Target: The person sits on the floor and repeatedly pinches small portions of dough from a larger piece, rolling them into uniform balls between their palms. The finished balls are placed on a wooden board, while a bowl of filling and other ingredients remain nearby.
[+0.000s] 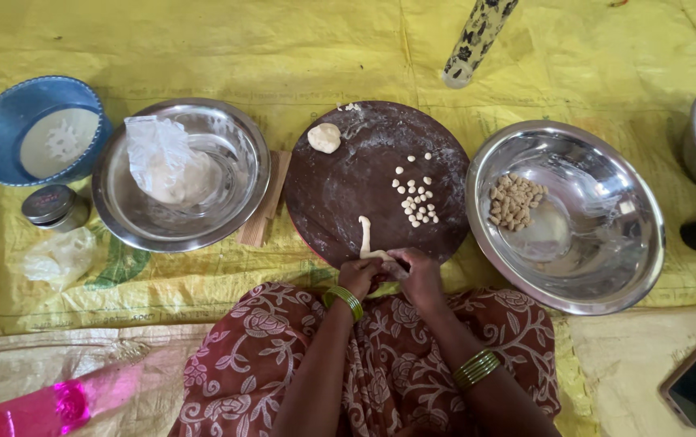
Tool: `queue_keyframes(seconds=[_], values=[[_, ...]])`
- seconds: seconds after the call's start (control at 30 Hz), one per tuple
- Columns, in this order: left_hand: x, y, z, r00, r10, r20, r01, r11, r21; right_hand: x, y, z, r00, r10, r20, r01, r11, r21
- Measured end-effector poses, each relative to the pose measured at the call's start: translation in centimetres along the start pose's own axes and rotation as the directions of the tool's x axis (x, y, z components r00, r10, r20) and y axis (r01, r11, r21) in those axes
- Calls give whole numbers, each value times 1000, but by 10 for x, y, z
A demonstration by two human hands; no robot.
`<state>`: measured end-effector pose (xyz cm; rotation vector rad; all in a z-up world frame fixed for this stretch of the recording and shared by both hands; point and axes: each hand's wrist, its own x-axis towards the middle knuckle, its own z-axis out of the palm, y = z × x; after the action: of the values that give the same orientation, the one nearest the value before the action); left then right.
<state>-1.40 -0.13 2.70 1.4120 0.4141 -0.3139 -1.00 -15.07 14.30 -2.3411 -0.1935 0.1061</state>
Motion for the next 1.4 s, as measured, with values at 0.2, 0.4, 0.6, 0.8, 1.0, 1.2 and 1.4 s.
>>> queue_keyframes(seconds=[0.2,0.4,0.6,0.8,1.0,1.2,1.4], values=[[-2,-3,8,990,-115,86,123,989,-87,-7,-14,-3,988,-111,-112,113,993,18],[-4,-4,11,1000,6,-22,-11,967,-256,-4,-24,-3,961,256,104,-273,940,207],[-13,14,8,996,-59,65,82,886,-457,-1,-9,-13,811,360,461,-569,298,767],[-27,34,7,978,-164,126,203,883,-423,0,1,-14,727,283,626,-686,244,686],[-32,41,7,959,-147,242,241,873,-424,-2,10,-12,722,224,654,-691,212,691],[-21,27,6,974,-79,210,148,931,-334,-2,19,-5,748,281,602,-661,223,717],[-2,8,10,998,51,40,-45,990,-131,-2,31,8,788,275,550,-614,297,731]])
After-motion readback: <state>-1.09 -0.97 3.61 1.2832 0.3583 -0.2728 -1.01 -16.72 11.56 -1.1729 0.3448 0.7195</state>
